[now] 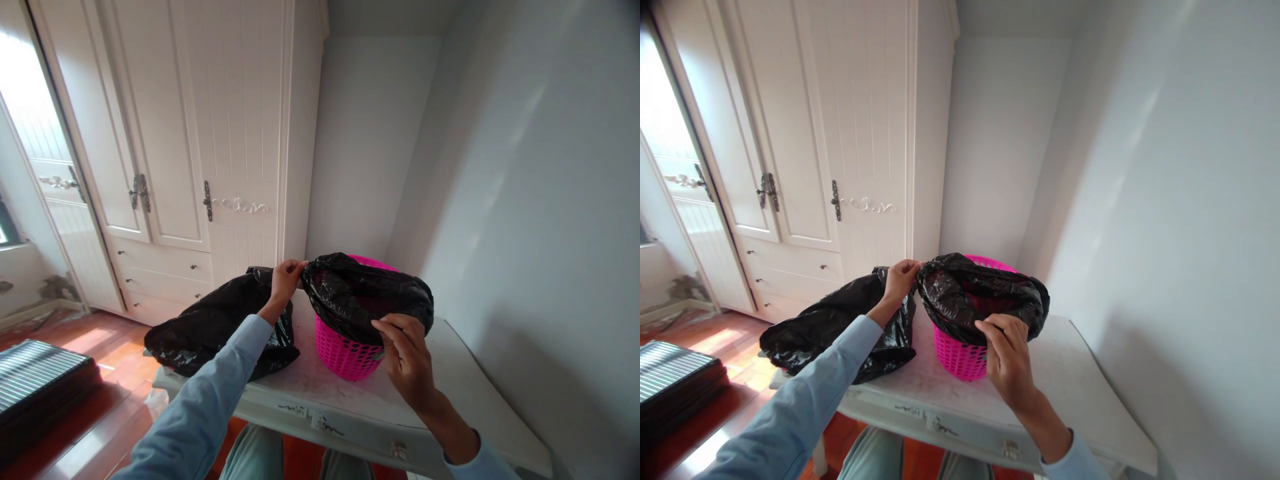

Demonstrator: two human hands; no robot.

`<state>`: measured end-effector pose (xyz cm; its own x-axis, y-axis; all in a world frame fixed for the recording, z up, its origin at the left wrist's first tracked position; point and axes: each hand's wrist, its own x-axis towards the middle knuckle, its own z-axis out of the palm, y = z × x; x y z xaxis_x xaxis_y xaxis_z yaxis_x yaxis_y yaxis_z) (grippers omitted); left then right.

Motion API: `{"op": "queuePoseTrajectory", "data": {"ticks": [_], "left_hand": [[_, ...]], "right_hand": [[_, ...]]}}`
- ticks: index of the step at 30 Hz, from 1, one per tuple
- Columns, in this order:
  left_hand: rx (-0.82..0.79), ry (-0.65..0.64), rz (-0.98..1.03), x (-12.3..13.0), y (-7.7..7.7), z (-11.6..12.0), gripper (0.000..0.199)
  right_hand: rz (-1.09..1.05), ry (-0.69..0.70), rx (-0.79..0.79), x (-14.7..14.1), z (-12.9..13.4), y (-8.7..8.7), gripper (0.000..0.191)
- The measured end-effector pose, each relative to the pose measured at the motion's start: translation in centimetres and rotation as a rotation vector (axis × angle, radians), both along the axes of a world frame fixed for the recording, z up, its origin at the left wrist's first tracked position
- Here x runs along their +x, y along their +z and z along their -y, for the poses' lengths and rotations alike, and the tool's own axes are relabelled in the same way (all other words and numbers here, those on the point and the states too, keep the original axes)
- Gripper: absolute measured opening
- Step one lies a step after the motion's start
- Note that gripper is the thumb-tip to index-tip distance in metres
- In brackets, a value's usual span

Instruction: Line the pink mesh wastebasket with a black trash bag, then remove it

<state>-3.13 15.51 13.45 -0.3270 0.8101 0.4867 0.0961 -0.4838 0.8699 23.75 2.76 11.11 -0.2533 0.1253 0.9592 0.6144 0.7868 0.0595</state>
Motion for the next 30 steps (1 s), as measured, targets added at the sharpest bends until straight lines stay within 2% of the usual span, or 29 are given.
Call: {"op": "queuePoseTrajectory", "data": {"ticks": [4, 10, 15, 20, 24, 26, 28, 30], "left_hand": [[-0.107, -0.089, 0.031, 0.2, -1.3, -0.9, 0.055], [-0.157, -0.153, 0.053, 0.6, -3.6, -0.2, 0.058], [-0.076, -0.136, 0.078, 1.8, -6.1, 1.9, 0.062], [-0.078, -0.130, 0.090, 3.4, -8.1, 4.8, 0.062], [-0.102, -0.103, 0.107, 4.7, -8.1, 6.8, 0.053], [-0.048, 0.008, 0.113, 5.3, -7.5, 8.2, 0.045], [0.123, 0.164, 0.001, 5.7, -6.7, 9.8, 0.030], [0.370, 0.254, -0.250, 6.0, -5.6, 11.3, 0.016]], "right_hand": [[-0.009, 0.040, -0.008, 0.5, -0.3, 0.2, 0.038], [0.015, 0.088, -0.030, 2.1, -0.9, 1.0, 0.035], [0.016, 0.108, -0.062, 4.6, -1.0, 1.3, 0.033], [0.010, 0.064, -0.085, 7.8, -1.5, 1.0, 0.026], [-0.004, -0.035, -0.074, 9.8, -2.3, 0.7, 0.023], [-0.012, -0.126, -0.050, 10.1, -2.0, 0.5, 0.022], [-0.018, -0.204, -0.002, 9.6, -1.1, 0.2, 0.028], [0.020, -0.216, 0.049, 8.3, 0.3, -0.1, 0.037]]}}
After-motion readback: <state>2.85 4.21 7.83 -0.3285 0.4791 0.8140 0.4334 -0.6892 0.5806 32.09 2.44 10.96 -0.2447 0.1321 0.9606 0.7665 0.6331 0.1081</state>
